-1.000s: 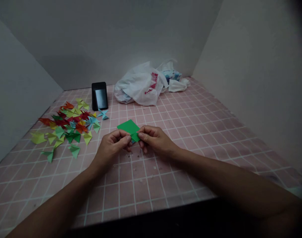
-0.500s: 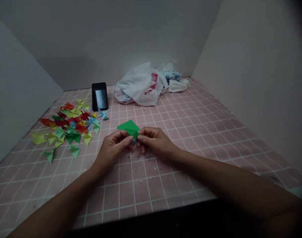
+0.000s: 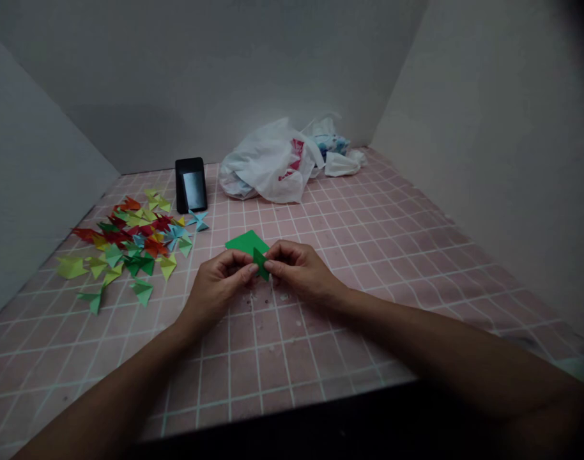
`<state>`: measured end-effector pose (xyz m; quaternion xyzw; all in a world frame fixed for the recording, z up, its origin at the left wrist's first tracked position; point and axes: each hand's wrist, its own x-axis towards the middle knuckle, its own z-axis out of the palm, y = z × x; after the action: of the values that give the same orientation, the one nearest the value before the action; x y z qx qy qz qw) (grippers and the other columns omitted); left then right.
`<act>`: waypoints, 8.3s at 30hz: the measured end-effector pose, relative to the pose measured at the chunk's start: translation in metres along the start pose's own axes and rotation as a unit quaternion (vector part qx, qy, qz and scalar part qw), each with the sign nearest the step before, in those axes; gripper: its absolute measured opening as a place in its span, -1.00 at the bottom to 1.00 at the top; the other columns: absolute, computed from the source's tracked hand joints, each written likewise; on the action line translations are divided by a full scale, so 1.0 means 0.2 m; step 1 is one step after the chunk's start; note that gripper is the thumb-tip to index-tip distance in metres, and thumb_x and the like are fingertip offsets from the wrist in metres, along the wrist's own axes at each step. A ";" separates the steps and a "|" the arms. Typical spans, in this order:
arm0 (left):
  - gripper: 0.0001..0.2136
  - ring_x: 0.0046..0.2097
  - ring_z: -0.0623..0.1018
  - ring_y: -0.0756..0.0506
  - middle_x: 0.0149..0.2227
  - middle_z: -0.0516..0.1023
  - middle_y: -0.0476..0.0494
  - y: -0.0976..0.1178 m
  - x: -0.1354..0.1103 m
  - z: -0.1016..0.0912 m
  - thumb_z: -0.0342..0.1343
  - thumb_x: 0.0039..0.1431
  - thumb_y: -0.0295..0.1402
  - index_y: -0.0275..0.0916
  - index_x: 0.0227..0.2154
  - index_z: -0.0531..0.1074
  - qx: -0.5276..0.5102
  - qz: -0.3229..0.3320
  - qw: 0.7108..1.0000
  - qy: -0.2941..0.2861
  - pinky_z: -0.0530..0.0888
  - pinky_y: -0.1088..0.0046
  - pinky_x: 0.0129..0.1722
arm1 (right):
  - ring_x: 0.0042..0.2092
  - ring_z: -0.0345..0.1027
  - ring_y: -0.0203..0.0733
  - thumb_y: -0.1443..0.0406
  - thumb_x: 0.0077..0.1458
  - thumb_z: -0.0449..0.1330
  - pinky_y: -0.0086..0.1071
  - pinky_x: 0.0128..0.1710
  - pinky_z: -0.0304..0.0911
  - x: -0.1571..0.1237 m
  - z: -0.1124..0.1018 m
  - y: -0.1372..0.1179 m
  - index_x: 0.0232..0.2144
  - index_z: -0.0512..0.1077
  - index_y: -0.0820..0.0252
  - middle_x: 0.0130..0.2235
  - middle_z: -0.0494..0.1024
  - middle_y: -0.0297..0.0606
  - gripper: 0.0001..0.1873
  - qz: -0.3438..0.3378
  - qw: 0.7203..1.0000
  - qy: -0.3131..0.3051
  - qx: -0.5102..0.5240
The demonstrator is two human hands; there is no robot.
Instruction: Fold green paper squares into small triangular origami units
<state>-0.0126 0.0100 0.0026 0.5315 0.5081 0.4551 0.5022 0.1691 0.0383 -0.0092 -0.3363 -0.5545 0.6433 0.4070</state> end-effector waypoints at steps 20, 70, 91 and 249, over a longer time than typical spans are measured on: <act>-0.76 -0.49 0.54 0.03 -0.50 0.57 0.07 0.01 0.01 0.00 0.34 0.05 -0.35 -0.20 -0.25 0.43 -0.089 0.020 0.996 0.006 0.50 0.56 -0.46 | -0.51 0.30 -0.39 0.24 0.17 0.25 -0.45 -0.47 0.30 -0.01 0.00 0.03 -0.40 0.41 0.20 -0.44 0.48 -0.37 -0.84 0.032 0.994 -0.049 0.095; -0.88 -0.43 0.55 0.03 -0.46 0.57 0.01 -0.01 0.00 -0.01 0.24 0.20 -0.29 -0.24 -0.33 0.52 -0.072 0.021 0.997 -0.028 0.52 0.53 -0.35 | -0.50 0.26 -0.40 0.25 0.12 0.27 -0.47 -0.52 0.21 0.00 0.00 0.00 -0.32 0.39 0.18 -0.43 0.45 -0.41 -0.86 -0.070 0.997 -0.029 -0.024; -0.83 -0.39 0.55 -0.04 -0.41 0.57 -0.03 -0.04 0.00 -0.01 0.31 0.10 -0.24 -0.22 -0.36 0.52 -0.070 -0.038 0.996 -0.030 0.51 0.42 -0.34 | -0.55 0.33 -0.40 0.24 0.12 0.29 -0.46 -0.53 0.34 -0.02 0.01 0.01 -0.41 0.34 0.19 -0.47 0.50 -0.40 -0.79 0.029 0.993 -0.005 0.111; -0.84 -0.55 0.50 0.00 -0.60 0.52 0.02 0.01 0.00 0.01 0.29 0.03 -0.30 -0.24 -0.45 0.44 -0.063 -0.055 0.996 -0.007 0.45 0.52 -0.48 | -0.54 0.25 -0.40 0.21 0.07 0.32 -0.49 -0.53 0.19 -0.01 0.00 0.01 -0.45 0.37 0.20 -0.50 0.43 -0.40 -0.76 0.061 0.996 -0.013 0.068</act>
<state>-0.0102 0.0091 0.0041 0.4732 0.5029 0.4546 0.5626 0.1695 0.0357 -0.0108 -0.3322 -0.4929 0.7076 0.3820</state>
